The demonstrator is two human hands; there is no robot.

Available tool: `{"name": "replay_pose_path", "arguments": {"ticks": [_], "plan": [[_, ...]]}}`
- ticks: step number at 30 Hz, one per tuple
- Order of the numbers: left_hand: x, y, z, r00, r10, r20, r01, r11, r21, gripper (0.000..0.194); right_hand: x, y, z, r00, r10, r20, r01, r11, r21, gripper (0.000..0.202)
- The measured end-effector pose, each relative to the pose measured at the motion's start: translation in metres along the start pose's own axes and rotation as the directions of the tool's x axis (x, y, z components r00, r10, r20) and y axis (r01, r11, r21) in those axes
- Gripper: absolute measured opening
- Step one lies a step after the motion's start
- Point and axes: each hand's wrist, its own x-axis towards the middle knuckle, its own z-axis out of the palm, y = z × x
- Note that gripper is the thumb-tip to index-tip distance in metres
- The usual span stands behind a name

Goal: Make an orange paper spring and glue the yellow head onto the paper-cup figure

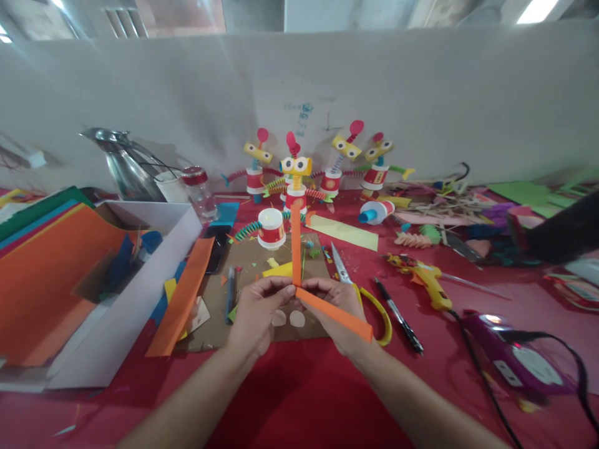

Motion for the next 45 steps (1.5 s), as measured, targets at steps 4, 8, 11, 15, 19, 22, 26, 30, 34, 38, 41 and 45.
{"name": "replay_pose_path", "arguments": {"ticks": [4,8,11,15,19,22,26,30,34,38,41,45], "plan": [[0.001,-0.003,-0.001,0.996,0.081,-0.034,-0.080,0.996,0.047,0.022,0.001,0.000,-0.003,0.999,-0.009,0.038,0.011,0.999,-0.047,0.021],[0.001,-0.006,-0.002,0.993,0.115,-0.037,-0.113,0.992,0.055,0.019,0.002,-0.004,-0.007,0.992,-0.040,0.115,0.057,0.988,-0.142,0.017],[0.001,-0.007,-0.002,0.988,0.147,-0.040,-0.143,0.986,0.080,0.017,0.001,-0.007,-0.008,0.985,-0.093,0.143,0.125,0.965,-0.232,0.014],[0.000,-0.005,-0.003,0.987,0.158,0.000,-0.158,0.986,0.045,0.017,0.001,-0.010,-0.008,0.976,-0.166,0.140,0.199,0.941,-0.273,0.013],[0.001,0.001,-0.004,0.992,0.089,0.085,-0.092,0.995,0.030,0.017,0.001,-0.012,-0.007,0.981,-0.185,0.067,0.196,0.945,-0.263,0.009],[0.001,0.004,-0.005,0.997,0.022,0.078,-0.026,0.998,0.059,0.020,0.002,-0.012,-0.007,0.995,-0.080,0.060,0.091,0.974,-0.206,0.008],[0.002,0.005,-0.005,0.999,-0.019,0.034,0.017,0.998,0.067,0.024,0.004,-0.011,-0.009,0.995,0.065,0.071,-0.062,0.997,-0.038,0.017],[0.003,0.004,-0.006,0.999,-0.027,0.028,0.026,0.998,0.049,0.025,0.006,-0.011,-0.009,0.992,0.090,0.087,-0.092,0.995,0.022,0.018],[0.003,0.004,-0.007,0.999,-0.051,0.017,0.050,0.999,0.014,0.024,0.006,-0.009,-0.010,0.994,0.062,0.094,-0.062,0.998,0.003,0.015],[0.001,0.006,-0.005,0.996,-0.070,0.056,0.069,0.997,0.022,0.024,0.007,-0.008,-0.012,0.996,-0.002,0.085,0.010,0.995,-0.100,0.013],[0.000,0.007,-0.004,0.996,-0.068,0.064,0.065,0.997,0.043,0.027,0.008,-0.009,-0.012,0.996,0.001,0.093,0.009,0.994,-0.107,0.013],[0.000,0.006,-0.005,0.997,-0.056,0.051,0.056,0.998,0.007,0.023,0.009,-0.012,-0.012,0.989,0.081,0.122,-0.093,0.992,0.091,0.020]]}}
